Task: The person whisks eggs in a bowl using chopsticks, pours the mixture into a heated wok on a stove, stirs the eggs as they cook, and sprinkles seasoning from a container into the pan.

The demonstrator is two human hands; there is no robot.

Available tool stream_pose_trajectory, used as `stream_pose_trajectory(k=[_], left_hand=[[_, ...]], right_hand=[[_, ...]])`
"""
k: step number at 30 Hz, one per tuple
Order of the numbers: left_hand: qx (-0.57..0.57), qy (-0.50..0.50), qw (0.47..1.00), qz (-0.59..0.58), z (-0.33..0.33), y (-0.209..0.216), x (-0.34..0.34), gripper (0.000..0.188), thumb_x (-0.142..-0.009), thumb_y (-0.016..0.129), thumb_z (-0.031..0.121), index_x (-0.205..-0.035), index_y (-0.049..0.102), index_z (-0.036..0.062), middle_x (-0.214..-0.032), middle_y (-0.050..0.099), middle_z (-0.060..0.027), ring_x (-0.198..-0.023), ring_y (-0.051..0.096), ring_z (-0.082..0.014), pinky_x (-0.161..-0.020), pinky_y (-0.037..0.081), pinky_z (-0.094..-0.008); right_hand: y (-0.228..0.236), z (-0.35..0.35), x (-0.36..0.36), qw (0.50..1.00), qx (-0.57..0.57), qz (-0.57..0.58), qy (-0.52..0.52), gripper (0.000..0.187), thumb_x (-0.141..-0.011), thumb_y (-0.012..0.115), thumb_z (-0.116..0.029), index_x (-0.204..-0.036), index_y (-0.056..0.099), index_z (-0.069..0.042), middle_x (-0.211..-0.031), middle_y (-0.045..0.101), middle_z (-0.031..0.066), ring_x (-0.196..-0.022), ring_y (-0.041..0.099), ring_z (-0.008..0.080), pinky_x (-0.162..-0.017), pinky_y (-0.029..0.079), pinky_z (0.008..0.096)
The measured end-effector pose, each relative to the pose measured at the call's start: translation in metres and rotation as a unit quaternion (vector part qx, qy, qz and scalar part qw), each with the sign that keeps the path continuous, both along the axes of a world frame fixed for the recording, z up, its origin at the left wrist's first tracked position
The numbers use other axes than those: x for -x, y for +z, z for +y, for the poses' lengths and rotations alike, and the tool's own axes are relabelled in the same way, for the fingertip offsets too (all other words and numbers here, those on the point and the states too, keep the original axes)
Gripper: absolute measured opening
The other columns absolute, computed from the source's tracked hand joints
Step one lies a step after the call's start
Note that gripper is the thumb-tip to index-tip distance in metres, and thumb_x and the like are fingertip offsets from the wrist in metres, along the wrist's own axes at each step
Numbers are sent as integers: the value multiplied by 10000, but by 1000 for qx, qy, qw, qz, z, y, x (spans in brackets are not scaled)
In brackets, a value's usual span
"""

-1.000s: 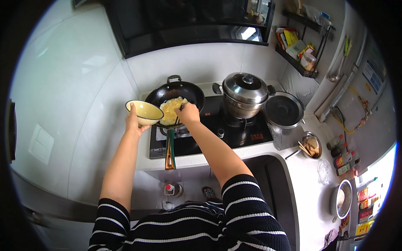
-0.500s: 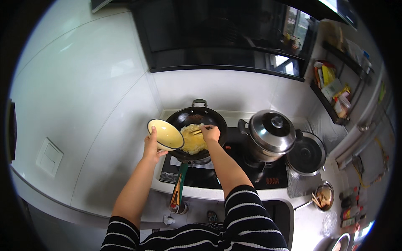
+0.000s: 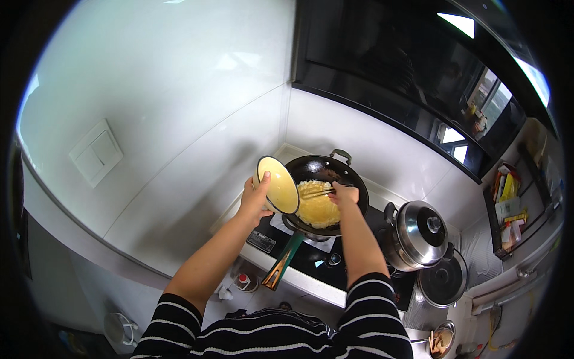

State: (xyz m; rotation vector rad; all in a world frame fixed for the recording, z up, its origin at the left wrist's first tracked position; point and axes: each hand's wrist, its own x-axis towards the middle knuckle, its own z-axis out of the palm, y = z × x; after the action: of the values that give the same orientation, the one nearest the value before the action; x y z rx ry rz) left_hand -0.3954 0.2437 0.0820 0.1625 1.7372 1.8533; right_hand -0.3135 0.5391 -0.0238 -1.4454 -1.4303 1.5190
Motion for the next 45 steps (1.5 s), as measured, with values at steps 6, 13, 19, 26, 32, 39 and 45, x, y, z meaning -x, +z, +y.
stream_pose_trajectory(k=[6,13,19,26,32,39,45], left_hand=[[-9,11,1000,17,-20,2,3,813,-805,650,611,-1400,370,134,-1265,547,-167,-1050,631,-302,-732,585,-457],[18,-5,1000,20,-11,-1,9,902,-756,652,672,-1424,339,153,-1283,453,-221,-1064,600,-339,-694,586,-436],[21,-12,1000,3,-25,-5,12,900,-790,630,654,-1454,300,144,-1315,480,-184,-1105,587,-318,-763,560,-450],[39,-10,999,2,-22,-6,11,887,-804,624,646,-1456,298,141,-1324,523,-150,-1115,595,-297,-791,551,-463],[21,-30,999,1,-21,-2,4,894,-804,623,652,-1448,293,127,-1315,525,-152,-1110,596,-298,-789,549,-472],[10,-38,999,-26,4,-12,-1,942,-773,691,592,-1456,245,121,-1371,308,-257,-1120,545,-376,-747,595,-430],[-52,-58,987,-141,48,-14,-34,838,-728,826,393,-1364,352,121,-1210,540,-149,-965,610,-315,-635,556,-455]], right_hand=[[43,38,-37,983,-108,-138,-50,267,-797,757,-208,-804,662,42,-691,664,119,-480,640,193,-377,508,284],[2,-7,11,999,18,32,-23,214,-782,781,-148,-767,647,18,-698,666,149,-546,667,259,-429,551,330],[39,37,-32,974,-142,-170,-39,294,-790,744,-208,-698,635,48,-618,650,144,-461,640,221,-399,532,320],[-1,12,-7,997,74,8,31,221,-845,726,-164,-844,611,24,-733,651,191,-546,652,293,-451,561,350],[38,18,-41,945,-245,-215,-10,260,-772,750,-235,-750,679,15,-604,644,108,-443,619,180,-412,522,292],[124,-162,-33,804,-560,-59,192,165,-802,742,-169,-835,720,-9,-735,696,147,-653,695,234,-625,535,309],[124,-200,-58,716,-661,-52,219,146,-789,743,-149,-875,705,-38,-816,690,133,-686,681,282,-619,543,349]])
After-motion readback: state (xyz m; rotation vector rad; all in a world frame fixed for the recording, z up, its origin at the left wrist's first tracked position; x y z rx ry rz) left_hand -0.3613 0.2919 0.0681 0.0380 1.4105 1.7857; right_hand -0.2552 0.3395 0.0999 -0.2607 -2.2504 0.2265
